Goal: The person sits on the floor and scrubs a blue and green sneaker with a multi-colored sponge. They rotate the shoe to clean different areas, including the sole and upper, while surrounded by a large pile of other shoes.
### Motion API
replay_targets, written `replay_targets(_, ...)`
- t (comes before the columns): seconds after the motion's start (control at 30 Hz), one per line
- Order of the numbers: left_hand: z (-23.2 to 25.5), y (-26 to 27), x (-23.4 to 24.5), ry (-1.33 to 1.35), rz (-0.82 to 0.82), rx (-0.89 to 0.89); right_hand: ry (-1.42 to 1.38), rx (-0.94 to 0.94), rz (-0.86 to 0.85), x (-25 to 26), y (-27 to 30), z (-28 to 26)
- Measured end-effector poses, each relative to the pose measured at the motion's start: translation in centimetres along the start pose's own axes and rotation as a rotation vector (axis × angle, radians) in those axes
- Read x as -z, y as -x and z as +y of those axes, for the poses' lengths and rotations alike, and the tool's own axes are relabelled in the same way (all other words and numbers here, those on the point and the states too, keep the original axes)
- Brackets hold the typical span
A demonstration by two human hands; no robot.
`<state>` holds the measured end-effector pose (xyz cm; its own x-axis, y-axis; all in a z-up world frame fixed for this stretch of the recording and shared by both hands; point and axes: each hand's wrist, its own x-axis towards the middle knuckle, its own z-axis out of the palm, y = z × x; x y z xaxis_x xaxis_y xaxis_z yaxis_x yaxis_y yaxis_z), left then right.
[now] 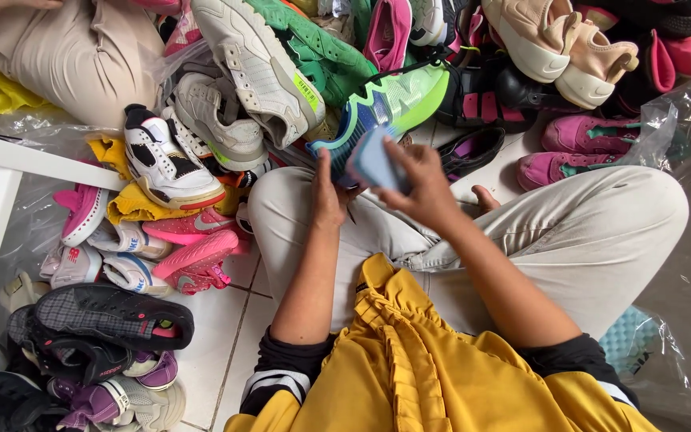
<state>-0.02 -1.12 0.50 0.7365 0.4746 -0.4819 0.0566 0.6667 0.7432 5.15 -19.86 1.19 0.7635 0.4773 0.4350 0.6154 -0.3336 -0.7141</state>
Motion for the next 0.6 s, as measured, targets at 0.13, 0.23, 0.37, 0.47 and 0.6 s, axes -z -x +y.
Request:
replay_targets(0.13,-1.5,-0.7,0.8,-0.095,0.004,-0.068,0.203,0.054,-0.015,0.3,-0.6,-1.1)
replay_targets(0.23,-0.5,0.4,-0.6,-0.141,0.009,-0.098,0.293,0.061,-0.035,1.0,-1.4,-0.1)
replay_targets(0.37,-1.4,-0.8,0.1,-0.156,0.074,-0.042,0.503,-0.024,0.032,2.2,-2.6,2.2)
replay_targets(0.47,-0.4,0.1,-0.8,-0.141,0.108,-0.023,0.695,-0.023,0.097,3.6,-4.0,2.6)
replay_targets(0.6,-0.7,-0.2,-0.6,-0.123,0.143,-0.007,0.850,0.013,0.179,4.1,-5.2,4.5)
